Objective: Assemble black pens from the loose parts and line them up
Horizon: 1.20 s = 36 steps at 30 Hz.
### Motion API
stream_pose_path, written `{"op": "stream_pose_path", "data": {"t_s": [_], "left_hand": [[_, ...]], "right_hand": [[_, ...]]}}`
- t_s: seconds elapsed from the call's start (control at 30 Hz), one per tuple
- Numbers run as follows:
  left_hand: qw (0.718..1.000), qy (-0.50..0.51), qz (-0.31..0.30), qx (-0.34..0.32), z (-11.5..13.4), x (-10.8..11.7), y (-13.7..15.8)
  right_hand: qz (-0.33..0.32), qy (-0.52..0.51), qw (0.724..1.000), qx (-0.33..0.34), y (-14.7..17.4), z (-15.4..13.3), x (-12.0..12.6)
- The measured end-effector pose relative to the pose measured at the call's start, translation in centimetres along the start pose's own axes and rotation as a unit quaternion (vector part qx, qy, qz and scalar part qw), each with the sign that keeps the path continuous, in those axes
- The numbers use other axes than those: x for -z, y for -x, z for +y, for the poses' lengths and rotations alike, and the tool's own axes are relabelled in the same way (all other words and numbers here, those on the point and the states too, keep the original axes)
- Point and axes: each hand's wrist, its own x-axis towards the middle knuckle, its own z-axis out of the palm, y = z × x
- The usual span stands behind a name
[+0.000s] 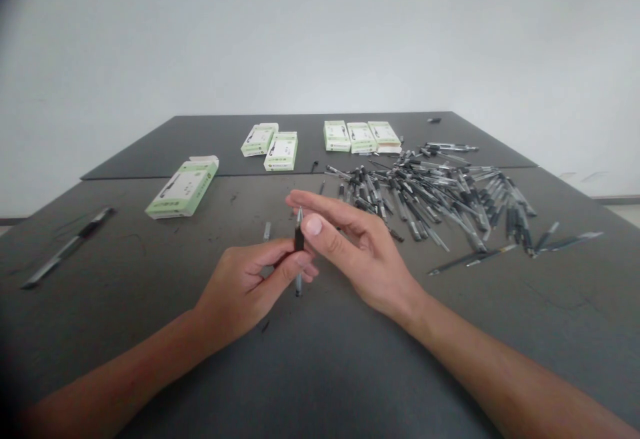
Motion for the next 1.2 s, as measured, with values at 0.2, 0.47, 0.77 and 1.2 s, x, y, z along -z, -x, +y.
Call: {"op": "stream_pose_path", "data": {"t_s": [0.2,0.47,0.77,1.2], "left_hand": [[1.0,0.012,-0.016,0.014,0.3,0.09,-0.08],[0.999,0.027,-0.029,0.015,0.5,-0.21,0.2],[0.998,0.034,-0.053,0.009,0.21,-0.65,0.25],[0.997,0.052,-0.063,0.018,0.47,-0.27,0.28]], "right_hand": [[0.01,-0.028,0.999,-0.026,-0.47,0.19,-0.22],[-0.069,-0.107,0.991,-0.047,-0.1,0.26,0.0],[-0.012,-0.097,0.995,-0.025,-0.66,0.74,-0.03],[-0.051,-0.087,0.993,-0.059,-0.31,0.02,0.32]]}}
